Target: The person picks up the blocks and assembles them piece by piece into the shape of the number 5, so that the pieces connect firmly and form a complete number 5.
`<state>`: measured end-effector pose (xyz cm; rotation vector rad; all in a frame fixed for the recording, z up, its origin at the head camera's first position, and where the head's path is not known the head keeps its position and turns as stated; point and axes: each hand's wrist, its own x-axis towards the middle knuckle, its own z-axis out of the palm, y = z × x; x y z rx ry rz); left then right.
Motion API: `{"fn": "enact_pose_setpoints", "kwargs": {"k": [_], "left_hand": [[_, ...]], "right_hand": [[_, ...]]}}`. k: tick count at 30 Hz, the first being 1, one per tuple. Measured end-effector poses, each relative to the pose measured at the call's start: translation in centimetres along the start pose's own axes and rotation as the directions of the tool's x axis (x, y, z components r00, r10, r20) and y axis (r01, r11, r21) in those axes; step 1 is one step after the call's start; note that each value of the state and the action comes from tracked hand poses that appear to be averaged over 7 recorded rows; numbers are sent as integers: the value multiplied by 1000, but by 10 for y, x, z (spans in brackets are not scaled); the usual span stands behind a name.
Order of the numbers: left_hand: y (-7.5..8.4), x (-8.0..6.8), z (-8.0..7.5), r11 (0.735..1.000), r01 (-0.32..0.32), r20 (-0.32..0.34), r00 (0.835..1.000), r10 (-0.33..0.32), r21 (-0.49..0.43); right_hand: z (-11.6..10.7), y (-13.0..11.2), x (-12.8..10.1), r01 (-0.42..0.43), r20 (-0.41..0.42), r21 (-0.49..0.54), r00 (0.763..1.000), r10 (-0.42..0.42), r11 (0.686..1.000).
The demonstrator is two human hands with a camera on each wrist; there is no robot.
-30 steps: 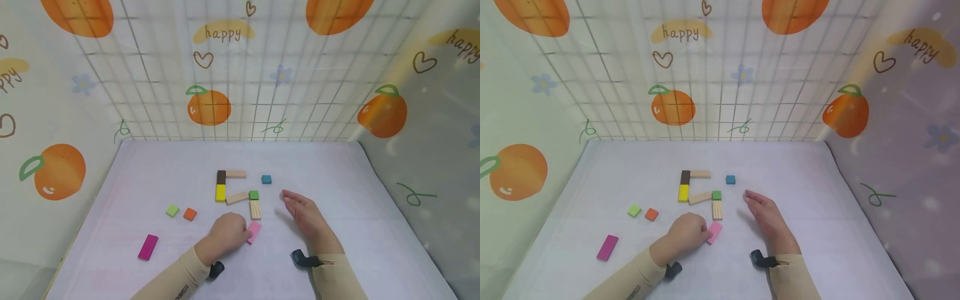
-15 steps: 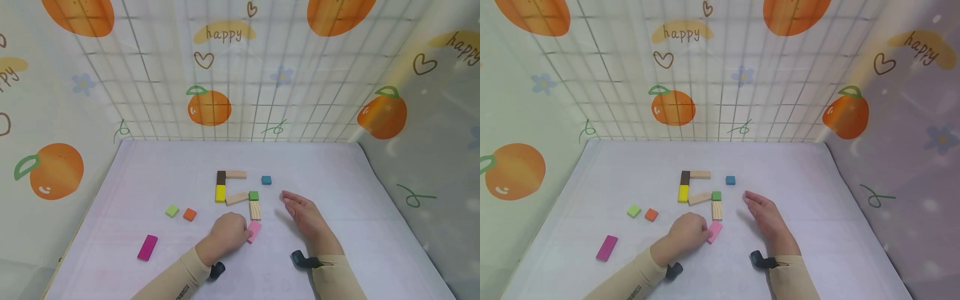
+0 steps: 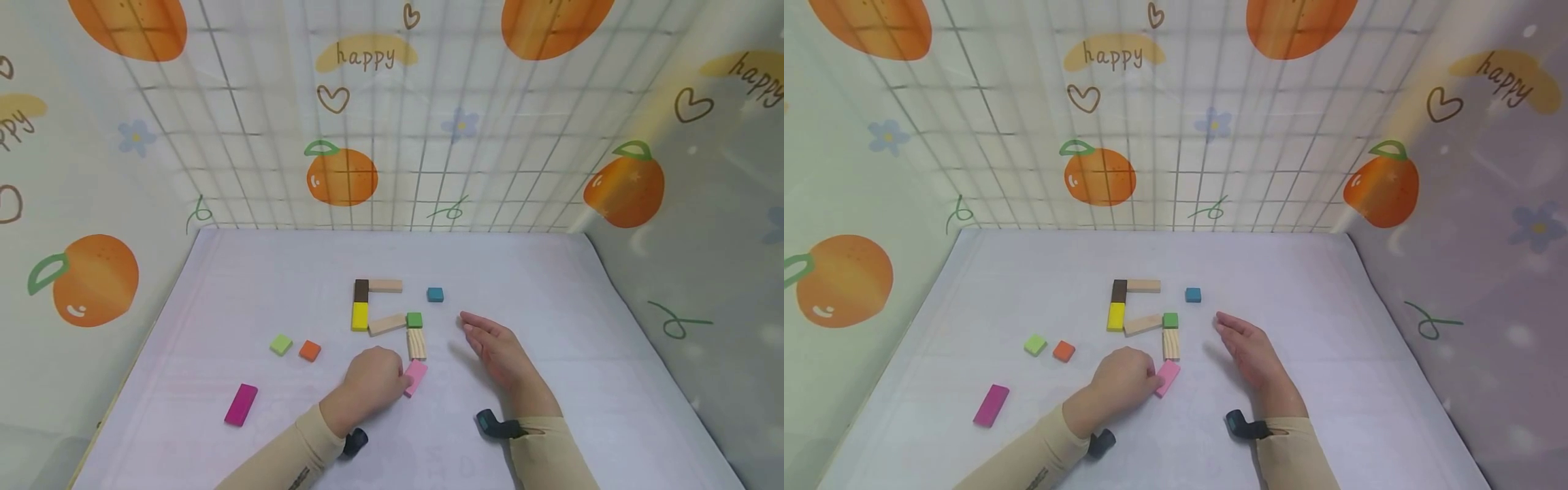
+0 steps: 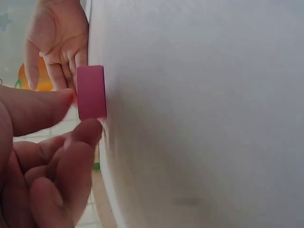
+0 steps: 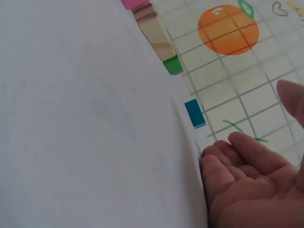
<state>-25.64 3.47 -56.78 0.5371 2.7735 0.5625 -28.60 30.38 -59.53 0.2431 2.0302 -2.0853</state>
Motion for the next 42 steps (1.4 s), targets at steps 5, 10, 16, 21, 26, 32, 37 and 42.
{"fn": "enact_pose_setpoints", "kwargs": {"k": [5, 10, 16, 21, 26, 32, 37, 42], "left_hand": [[-5, -6, -6, 997, 38, -18, 999, -37, 68], [-36, -32, -37, 985, 121, -56, 992, -114, 125], [-121, -95, -81, 925, 369, -208, 915, -345, 92], [-168, -126, -84, 847, 522, -163, 848, -504, 95], [-173, -128, -69, 860, 503, -145, 861, -488, 88], [-151, -115, -51, 912, 403, -118, 912, -393, 78], [-121, -99, -35, 942, 329, -61, 944, -325, 70], [-93, -84, -25, 966, 249, -34, 968, -248, 67]], "right_hand": [[-1, 0, 0, -14, -10, -14, 1000, 14, 1000], [-1, 2, 0, -5, -4, -21, 1000, 5, 1000], [-2, 4, 0, -15, 5, -34, 1000, 15, 999], [-4, 2, -2, -30, -14, -60, 999, 29, 998], [-3, 0, -1, -11, 8, -56, 1000, 11, 998], [-2, 0, 0, -20, 20, -29, 1000, 20, 999], [-1, -2, 0, -21, 25, -8, 999, 21, 1000], [-1, -3, -1, -34, 21, 7, 999, 33, 999]]}}
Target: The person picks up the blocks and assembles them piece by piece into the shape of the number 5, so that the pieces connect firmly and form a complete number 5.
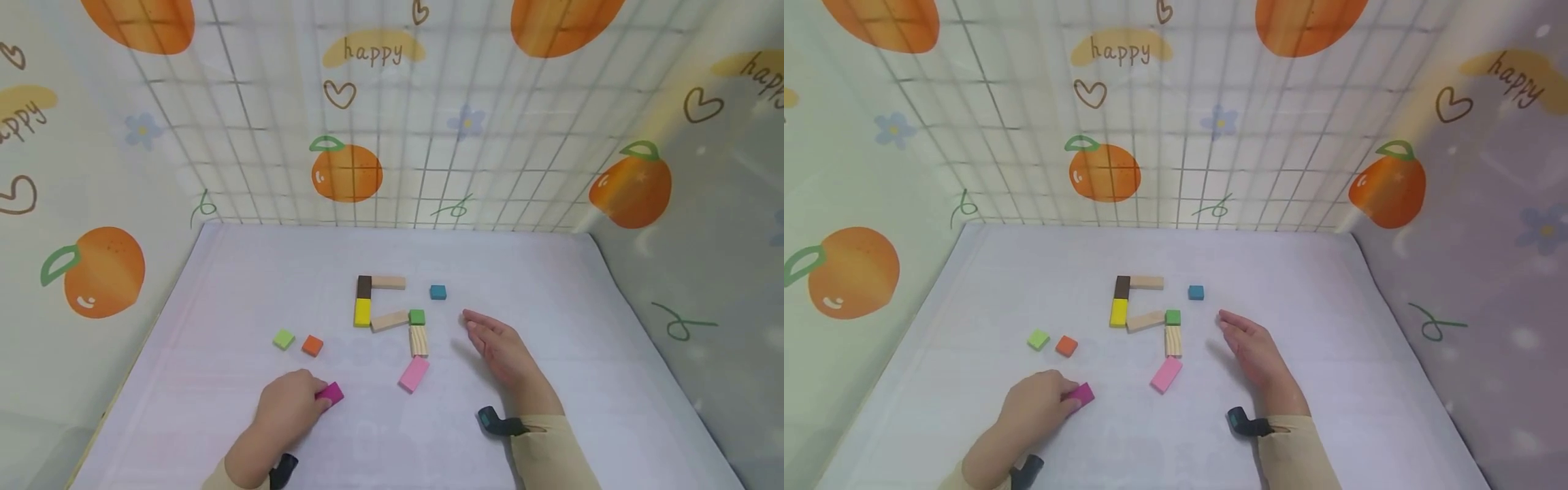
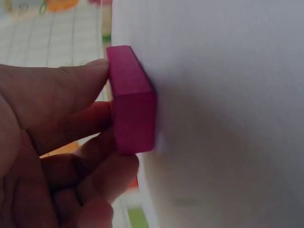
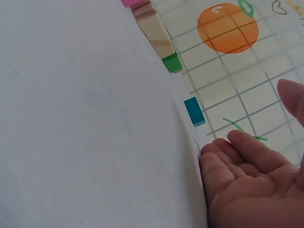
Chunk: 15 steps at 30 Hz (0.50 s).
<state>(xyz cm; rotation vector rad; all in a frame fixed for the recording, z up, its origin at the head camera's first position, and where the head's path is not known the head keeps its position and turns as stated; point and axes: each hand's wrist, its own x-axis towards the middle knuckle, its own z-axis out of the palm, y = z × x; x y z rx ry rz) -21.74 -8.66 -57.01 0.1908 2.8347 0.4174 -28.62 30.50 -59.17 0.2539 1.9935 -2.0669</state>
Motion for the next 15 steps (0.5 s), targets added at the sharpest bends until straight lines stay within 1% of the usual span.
{"fn": "enact_pose_setpoints", "kwargs": {"k": [5, 9, 12, 15], "left_hand": [[21, 9, 8, 995, -94, 13, 995, 95, -23], [35, 15, 12, 985, -175, -6, 985, 175, -4], [46, 17, 12, 977, -212, -7, 977, 212, 33], [55, 18, 12, 974, -224, 11, 975, 223, 47]], "right_hand": [[1, 0, -1, -7, -7, -8, 1000, 7, 1000], [0, 0, 0, -3, -6, -22, 1000, 3, 1000], [0, 0, 1, 3, -5, -30, 1000, -4, 1000], [1, 0, 1, 12, 0, -28, 1000, -12, 1000]]}}
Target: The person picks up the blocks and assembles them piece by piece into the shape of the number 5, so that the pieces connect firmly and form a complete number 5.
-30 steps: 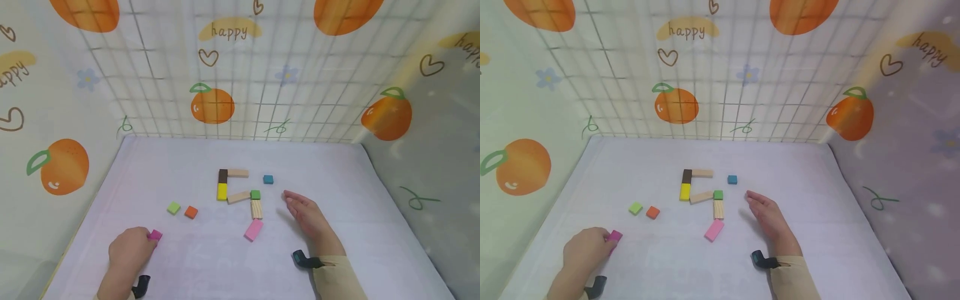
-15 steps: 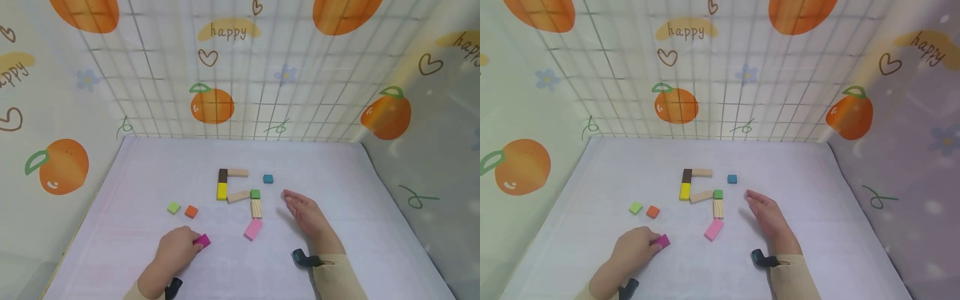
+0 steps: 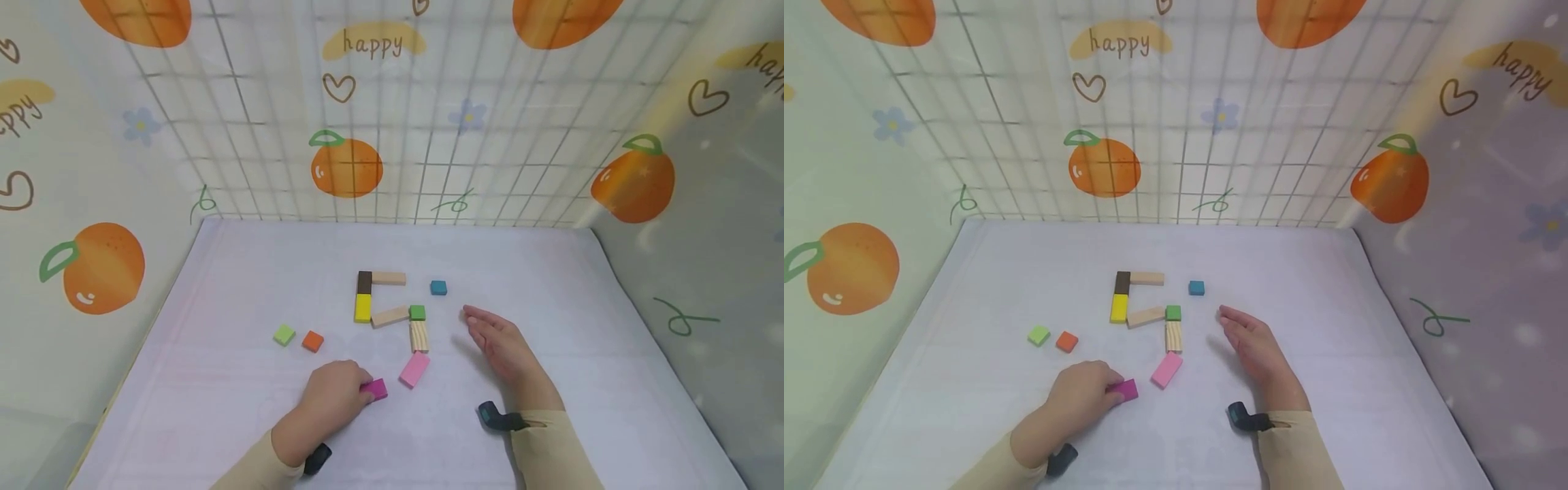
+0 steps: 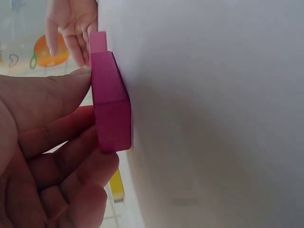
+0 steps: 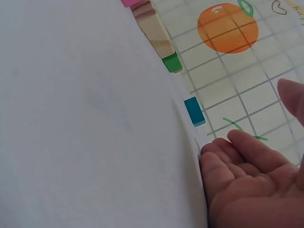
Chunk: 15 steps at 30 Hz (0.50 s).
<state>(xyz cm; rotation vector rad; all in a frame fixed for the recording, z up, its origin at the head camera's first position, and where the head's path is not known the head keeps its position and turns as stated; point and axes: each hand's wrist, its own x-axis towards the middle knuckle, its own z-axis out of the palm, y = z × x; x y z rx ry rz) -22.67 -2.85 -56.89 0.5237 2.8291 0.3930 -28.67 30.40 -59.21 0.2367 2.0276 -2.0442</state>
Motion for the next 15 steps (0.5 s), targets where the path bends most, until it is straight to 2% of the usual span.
{"fn": "enact_pose_setpoints", "kwargs": {"k": [8, 15], "left_hand": [[8, 5, 1, 999, -32, -7, 999, 32, 36], [10, 5, 3, 999, -25, -10, 1000, 25, 36]], "right_hand": [[0, 0, 2, 6, 7, 3, 1000, -6, 1000], [0, 1, 1, -6, -5, 21, 1000, 6, 1000]]}}
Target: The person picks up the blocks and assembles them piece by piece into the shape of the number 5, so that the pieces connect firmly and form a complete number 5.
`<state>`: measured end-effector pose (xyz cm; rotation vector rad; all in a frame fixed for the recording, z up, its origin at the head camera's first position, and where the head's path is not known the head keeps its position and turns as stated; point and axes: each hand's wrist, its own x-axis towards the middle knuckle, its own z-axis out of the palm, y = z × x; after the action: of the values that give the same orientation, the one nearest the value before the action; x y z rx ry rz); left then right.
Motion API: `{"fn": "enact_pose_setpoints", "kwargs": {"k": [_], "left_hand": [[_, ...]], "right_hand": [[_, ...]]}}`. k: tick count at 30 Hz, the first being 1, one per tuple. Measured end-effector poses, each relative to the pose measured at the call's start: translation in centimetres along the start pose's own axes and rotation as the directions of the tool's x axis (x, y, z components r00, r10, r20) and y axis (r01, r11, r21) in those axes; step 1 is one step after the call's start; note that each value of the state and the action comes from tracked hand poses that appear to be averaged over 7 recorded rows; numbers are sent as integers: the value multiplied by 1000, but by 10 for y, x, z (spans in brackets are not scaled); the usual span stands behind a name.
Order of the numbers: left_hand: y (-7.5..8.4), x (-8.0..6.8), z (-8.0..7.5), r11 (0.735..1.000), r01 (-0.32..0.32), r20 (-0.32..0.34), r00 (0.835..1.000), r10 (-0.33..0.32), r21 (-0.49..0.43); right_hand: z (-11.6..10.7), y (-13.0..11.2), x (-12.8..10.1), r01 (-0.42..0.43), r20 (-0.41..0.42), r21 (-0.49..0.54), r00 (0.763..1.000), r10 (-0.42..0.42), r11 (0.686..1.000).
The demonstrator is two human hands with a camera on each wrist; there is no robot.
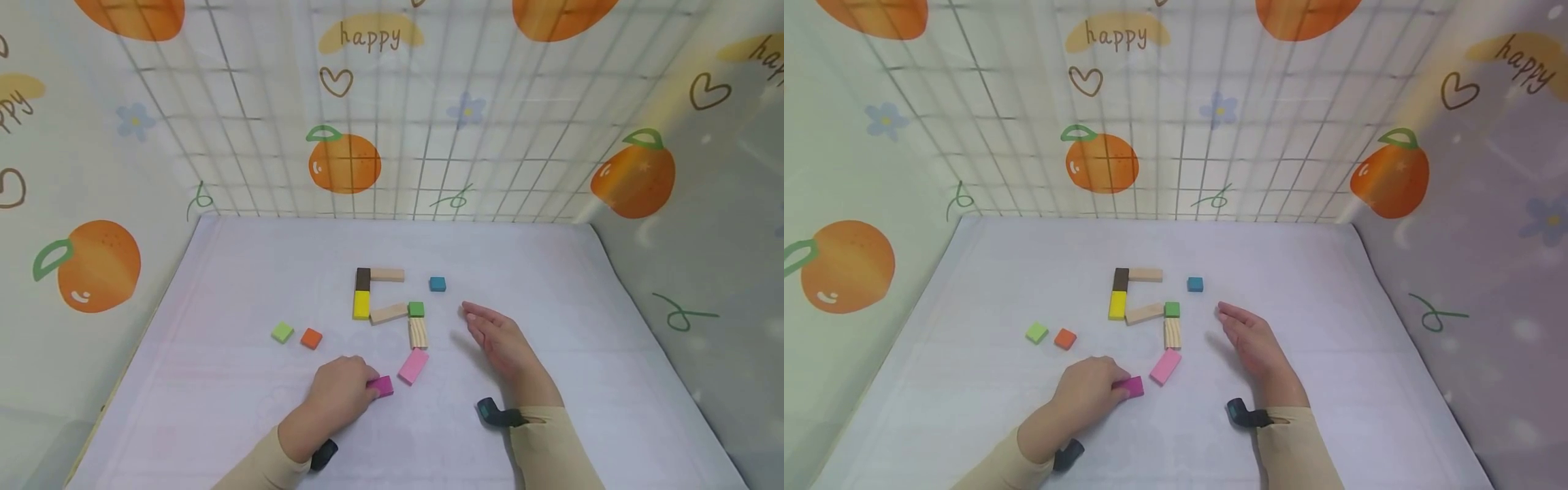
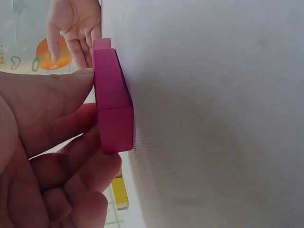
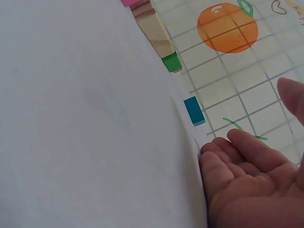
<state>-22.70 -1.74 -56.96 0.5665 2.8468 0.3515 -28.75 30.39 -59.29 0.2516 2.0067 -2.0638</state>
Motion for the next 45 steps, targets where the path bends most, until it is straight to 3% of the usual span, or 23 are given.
{"fn": "enact_pose_setpoints", "kwargs": {"k": [5, 12, 21, 35, 37, 39, 42, 45], "left_hand": [[1, 0, 0, 1000, 16, 4, 1000, -16, -5], [3, 2, -2, 1000, 13, 13, 1000, -13, 8], [6, 3, -4, 1000, -12, 2, 1000, 12, 29], [7, 6, -4, 1000, 13, 46, 999, -14, 15], [7, 6, -2, 1000, 7, 41, 999, -8, 15], [7, 7, -1, 1000, -1, 32, 999, 0, 17], [7, 6, 0, 1000, -8, 22, 1000, 8, 25], [8, 6, -1, 1000, -3, 25, 1000, 3, 23]], "right_hand": [[0, -1, 0, 4, -9, -23, 1000, -4, 1000], [0, -2, 1, -18, -48, -227, 999, 8, 974], [1, -6, 1, 5, -26, -197, 1000, -10, 980], [2, -2, 2, -13, -37, -215, 999, 5, 977], [2, -5, 2, -15, -43, -316, 999, 1, 949], [3, -11, 5, -8, -46, -450, 999, -14, 893], [7, -25, 17, 23, -34, -674, 997, -62, 738], [17, -39, 38, 37, -26, -798, 995, -96, 602]]}}
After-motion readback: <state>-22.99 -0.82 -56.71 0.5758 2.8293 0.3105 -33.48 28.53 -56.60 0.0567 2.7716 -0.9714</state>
